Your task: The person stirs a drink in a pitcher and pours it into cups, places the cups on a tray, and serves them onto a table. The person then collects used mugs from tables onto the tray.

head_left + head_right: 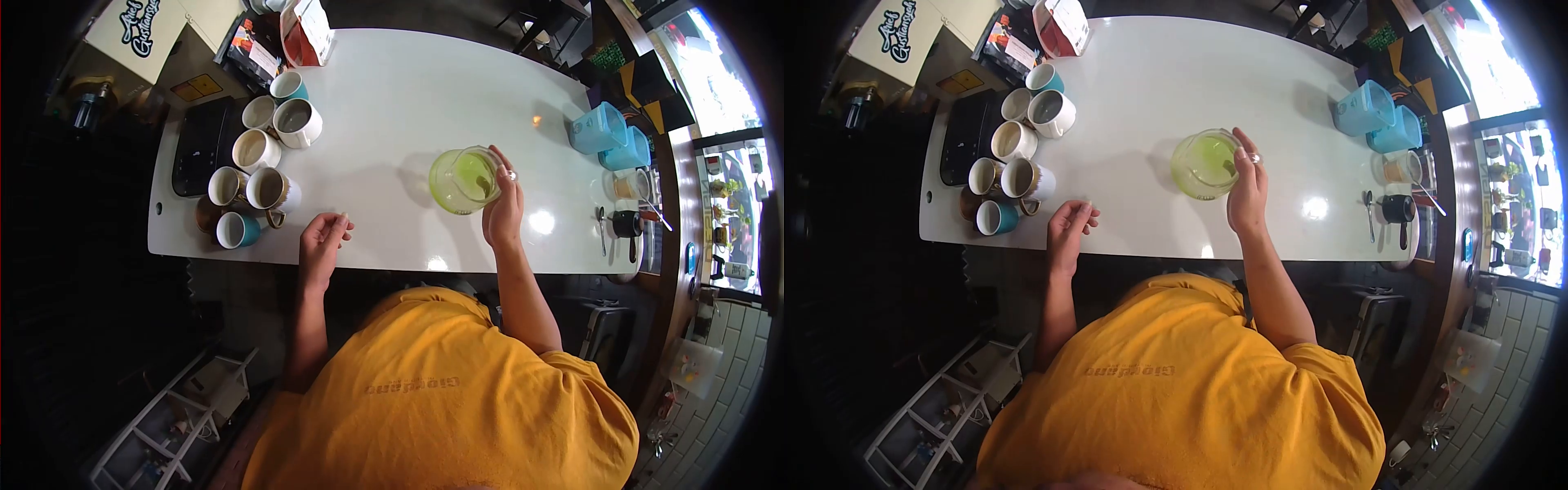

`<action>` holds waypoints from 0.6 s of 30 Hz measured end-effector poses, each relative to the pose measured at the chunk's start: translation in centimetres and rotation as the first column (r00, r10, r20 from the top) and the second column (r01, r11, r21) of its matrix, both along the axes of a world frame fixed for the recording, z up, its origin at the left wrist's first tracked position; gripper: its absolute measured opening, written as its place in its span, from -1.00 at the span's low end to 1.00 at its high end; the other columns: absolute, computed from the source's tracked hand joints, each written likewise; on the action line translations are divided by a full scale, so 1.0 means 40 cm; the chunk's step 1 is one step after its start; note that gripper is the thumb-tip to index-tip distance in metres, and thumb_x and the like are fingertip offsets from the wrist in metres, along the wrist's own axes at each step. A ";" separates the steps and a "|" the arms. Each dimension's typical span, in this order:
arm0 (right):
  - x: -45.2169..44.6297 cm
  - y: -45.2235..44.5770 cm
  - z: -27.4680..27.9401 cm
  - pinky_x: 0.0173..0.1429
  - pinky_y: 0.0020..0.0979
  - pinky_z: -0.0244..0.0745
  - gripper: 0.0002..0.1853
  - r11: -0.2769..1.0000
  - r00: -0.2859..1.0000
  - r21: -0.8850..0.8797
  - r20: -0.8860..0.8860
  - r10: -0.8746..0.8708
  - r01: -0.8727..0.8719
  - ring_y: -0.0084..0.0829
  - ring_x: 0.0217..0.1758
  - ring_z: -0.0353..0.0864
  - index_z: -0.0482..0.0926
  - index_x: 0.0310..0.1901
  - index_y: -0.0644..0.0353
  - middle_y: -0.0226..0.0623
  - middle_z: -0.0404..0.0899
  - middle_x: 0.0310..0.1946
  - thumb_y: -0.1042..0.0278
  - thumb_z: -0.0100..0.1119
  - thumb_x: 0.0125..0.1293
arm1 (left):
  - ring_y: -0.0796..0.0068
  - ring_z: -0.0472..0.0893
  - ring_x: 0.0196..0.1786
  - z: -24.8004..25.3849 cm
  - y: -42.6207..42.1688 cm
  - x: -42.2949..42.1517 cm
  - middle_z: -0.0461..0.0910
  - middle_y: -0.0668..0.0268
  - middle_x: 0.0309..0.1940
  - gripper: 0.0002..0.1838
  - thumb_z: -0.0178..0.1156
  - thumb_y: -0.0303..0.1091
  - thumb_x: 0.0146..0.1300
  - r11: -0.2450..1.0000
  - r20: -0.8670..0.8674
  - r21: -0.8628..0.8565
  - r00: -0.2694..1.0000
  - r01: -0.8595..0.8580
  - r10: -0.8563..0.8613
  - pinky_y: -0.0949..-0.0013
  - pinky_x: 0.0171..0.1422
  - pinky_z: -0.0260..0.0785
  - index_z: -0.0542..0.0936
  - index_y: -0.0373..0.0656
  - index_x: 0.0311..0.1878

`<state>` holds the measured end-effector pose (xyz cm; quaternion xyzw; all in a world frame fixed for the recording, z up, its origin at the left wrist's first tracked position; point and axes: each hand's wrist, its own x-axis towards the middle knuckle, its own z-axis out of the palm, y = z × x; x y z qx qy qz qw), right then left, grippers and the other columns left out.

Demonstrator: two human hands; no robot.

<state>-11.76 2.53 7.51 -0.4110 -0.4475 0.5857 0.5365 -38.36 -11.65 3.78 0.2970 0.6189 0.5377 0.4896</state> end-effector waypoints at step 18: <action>-0.019 0.136 -0.009 0.46 -0.24 0.19 -0.37 0.980 0.978 -0.010 0.055 0.200 -0.199 -0.19 0.38 0.36 0.32 0.37 0.46 0.03 0.39 0.32 0.07 -0.06 0.49 | 0.68 0.51 -0.31 0.039 -0.070 0.052 0.63 0.44 -0.35 -0.77 0.22 -0.18 0.41 0.954 -0.023 0.029 0.954 -0.299 0.299 0.51 -0.20 0.27 0.59 -0.17 -0.17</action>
